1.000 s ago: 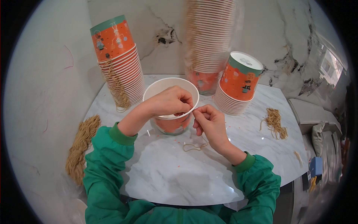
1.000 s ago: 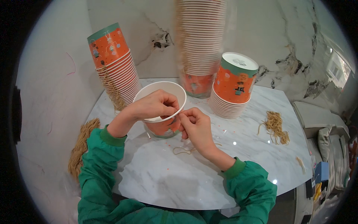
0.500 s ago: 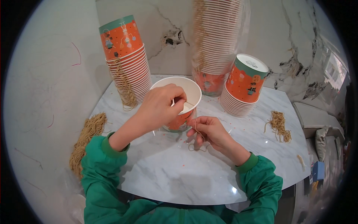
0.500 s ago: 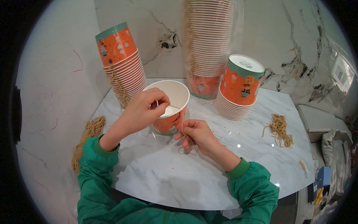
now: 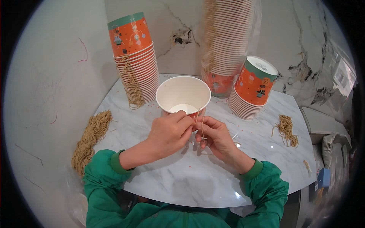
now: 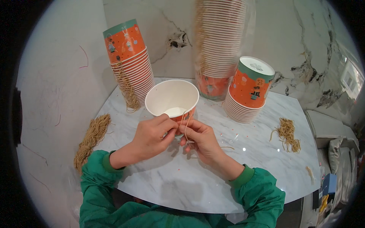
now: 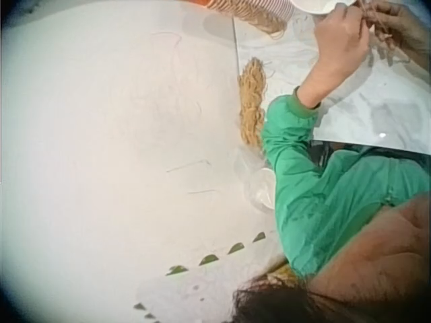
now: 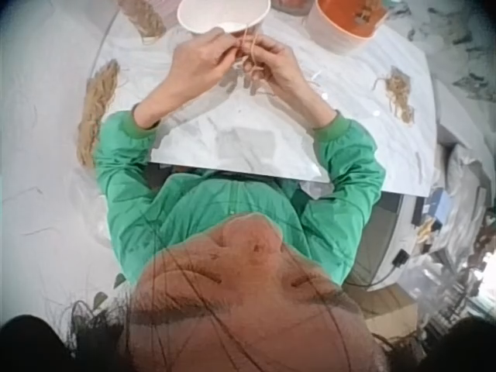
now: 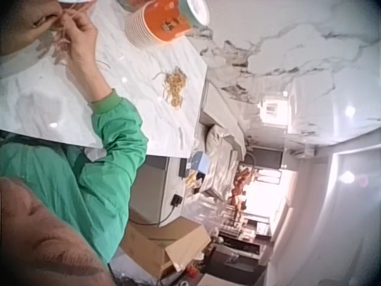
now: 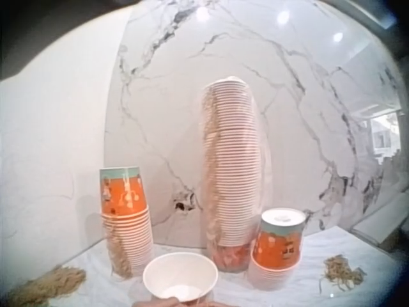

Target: The recorder is assembling decorative paper buckets by threading string handles through pre-cut holes and securing them with knots.

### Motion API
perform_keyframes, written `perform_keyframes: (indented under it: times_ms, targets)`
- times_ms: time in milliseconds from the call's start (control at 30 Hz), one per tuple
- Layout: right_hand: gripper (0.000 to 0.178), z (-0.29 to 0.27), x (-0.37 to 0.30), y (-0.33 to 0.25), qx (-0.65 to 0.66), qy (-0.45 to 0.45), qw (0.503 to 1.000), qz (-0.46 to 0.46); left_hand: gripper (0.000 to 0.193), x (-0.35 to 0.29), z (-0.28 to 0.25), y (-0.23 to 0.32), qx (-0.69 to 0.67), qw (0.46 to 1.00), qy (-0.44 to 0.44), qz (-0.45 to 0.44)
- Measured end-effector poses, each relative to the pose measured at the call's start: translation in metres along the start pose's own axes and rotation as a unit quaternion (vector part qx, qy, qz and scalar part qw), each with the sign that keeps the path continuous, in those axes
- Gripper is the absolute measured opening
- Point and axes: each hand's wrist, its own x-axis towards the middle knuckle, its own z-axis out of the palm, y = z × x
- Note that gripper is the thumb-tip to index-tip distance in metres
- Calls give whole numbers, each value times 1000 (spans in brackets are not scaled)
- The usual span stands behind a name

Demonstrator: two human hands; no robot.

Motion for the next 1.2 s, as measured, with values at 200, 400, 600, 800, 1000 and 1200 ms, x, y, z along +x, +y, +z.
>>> perform_keyframes:
  times_ms: [200, 400, 600, 800, 1000, 1200]
  targets:
    - [17, -2, 0, 5, -6, 46, 998, -36, 11, -2, 6, 3, 33, 998, 34, 34]
    - [14, 2, 0, -2, -18, 62, 998, -8, 29, -1, 7, -2, 23, 994, 105, -1]
    - [14, -2, 2, -4, -23, 39, 999, -3, 25, 7, 10, -34, -42, 994, 89, -46]
    - [16, -6, 5, -2, -19, 40, 999, 1, 22, 23, 16, -70, -197, 977, 56, -60]
    - [16, -10, 8, -1, -30, 61, 998, -3, 18, 16, 28, -49, -226, 951, 138, -158]
    - [14, -6, 16, 3, -91, 82, 992, -32, 21, 6, 34, -24, -345, 912, 1, -222]
